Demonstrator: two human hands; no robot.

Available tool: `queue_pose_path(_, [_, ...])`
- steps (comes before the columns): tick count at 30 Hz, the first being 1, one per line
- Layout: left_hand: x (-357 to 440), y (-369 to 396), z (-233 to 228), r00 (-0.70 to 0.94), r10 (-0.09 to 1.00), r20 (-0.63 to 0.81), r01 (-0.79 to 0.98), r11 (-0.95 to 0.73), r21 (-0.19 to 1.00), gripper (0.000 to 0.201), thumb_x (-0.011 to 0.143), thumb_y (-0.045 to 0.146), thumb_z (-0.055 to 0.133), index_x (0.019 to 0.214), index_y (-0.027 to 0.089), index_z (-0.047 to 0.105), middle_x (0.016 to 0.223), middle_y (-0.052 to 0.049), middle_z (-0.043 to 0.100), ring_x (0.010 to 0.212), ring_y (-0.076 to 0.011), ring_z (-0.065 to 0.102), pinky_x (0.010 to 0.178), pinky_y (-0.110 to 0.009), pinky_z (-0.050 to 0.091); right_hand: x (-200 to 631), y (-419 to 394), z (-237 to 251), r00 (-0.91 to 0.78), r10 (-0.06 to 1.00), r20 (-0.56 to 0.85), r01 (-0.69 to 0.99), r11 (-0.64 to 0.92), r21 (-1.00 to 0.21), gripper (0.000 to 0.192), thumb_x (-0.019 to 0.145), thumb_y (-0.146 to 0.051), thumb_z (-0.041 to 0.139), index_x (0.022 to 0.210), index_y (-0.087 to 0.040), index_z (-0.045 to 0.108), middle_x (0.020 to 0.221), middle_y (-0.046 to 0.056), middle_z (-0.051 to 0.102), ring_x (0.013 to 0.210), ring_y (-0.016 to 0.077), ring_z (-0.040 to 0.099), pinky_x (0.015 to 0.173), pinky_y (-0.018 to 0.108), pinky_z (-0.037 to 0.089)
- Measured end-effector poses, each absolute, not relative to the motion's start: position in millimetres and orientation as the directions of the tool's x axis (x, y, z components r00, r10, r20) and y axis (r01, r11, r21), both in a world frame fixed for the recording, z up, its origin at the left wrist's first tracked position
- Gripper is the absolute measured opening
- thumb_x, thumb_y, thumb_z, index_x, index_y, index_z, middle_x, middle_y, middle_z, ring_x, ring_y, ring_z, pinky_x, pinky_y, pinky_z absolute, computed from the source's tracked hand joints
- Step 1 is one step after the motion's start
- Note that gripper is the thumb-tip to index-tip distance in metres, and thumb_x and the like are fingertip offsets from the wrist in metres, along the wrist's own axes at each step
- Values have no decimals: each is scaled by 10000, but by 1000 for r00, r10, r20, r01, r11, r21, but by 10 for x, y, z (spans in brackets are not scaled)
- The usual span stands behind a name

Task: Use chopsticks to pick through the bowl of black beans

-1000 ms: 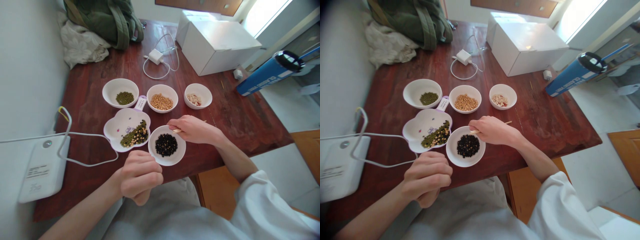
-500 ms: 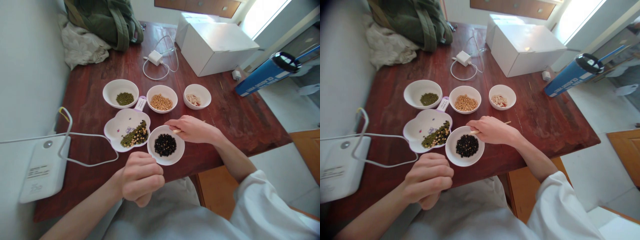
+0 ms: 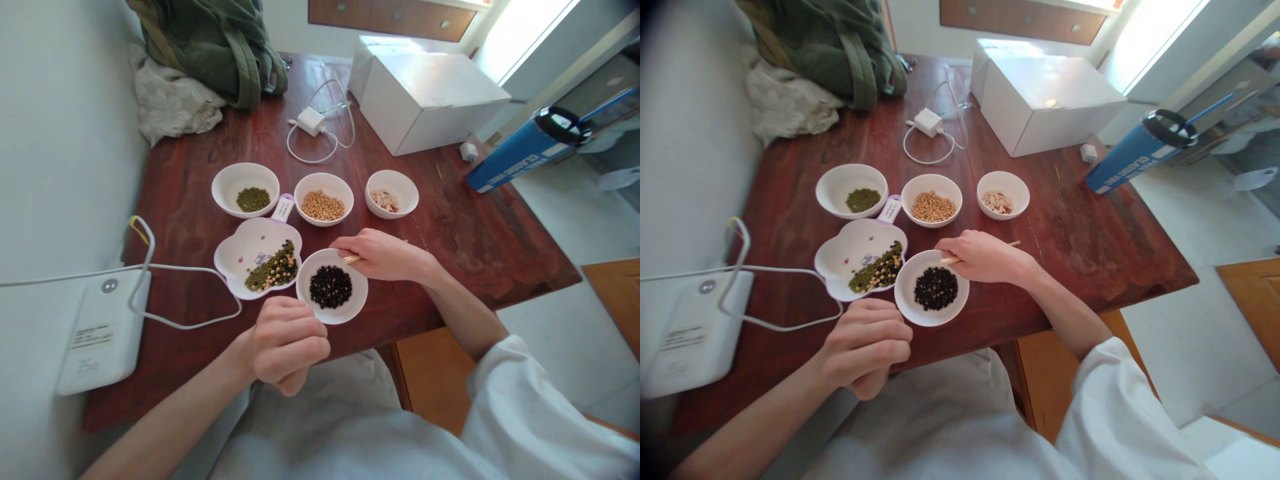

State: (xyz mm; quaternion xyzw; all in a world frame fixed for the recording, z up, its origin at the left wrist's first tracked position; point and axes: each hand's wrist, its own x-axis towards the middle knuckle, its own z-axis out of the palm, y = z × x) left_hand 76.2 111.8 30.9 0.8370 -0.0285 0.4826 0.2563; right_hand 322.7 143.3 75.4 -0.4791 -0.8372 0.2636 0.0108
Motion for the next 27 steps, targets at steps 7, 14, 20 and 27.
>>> queue_pose_path(7, [764,1111,327,546,177,819,-296,-874,386,350,1039,195,359,761,163,570,611,-48,614,454,-140,470,486,-303,300,3228,1424,759,-544,804,-240,797,406,-448,194,915,-145,514,1036,-182,662,778,41,683,682,168,578,656,288,291])
queue_pose_path(14, [763,1103,326,564,201,801,-270,-872,409,326,1021,180,331,793,178,564,620,-46,629,475,-147,532,511,-302,340,3237,1433,745,-542,805,-240,796,401,-453,170,943,-173,508,1026,-185,656,756,34,665,666,167,576,648,290,290])
queue_pose_path(20, [764,1088,340,567,172,805,-277,-881,384,409,1075,239,293,769,174,556,606,-41,616,451,-133,476,490,-312,296,3243,1446,756,-555,798,-236,781,403,-477,125,933,-160,512,962,-187,630,734,22,644,645,150,557,638,287,281])
queue_pose_path(27, [769,1059,380,590,140,795,-263,-898,353,476,1094,312,248,762,172,559,602,-50,616,460,-143,473,479,-326,294,3239,1435,744,-557,800,-224,780,412,-471,128,928,-148,509,967,-183,626,738,22,648,632,145,543,633,287,273])
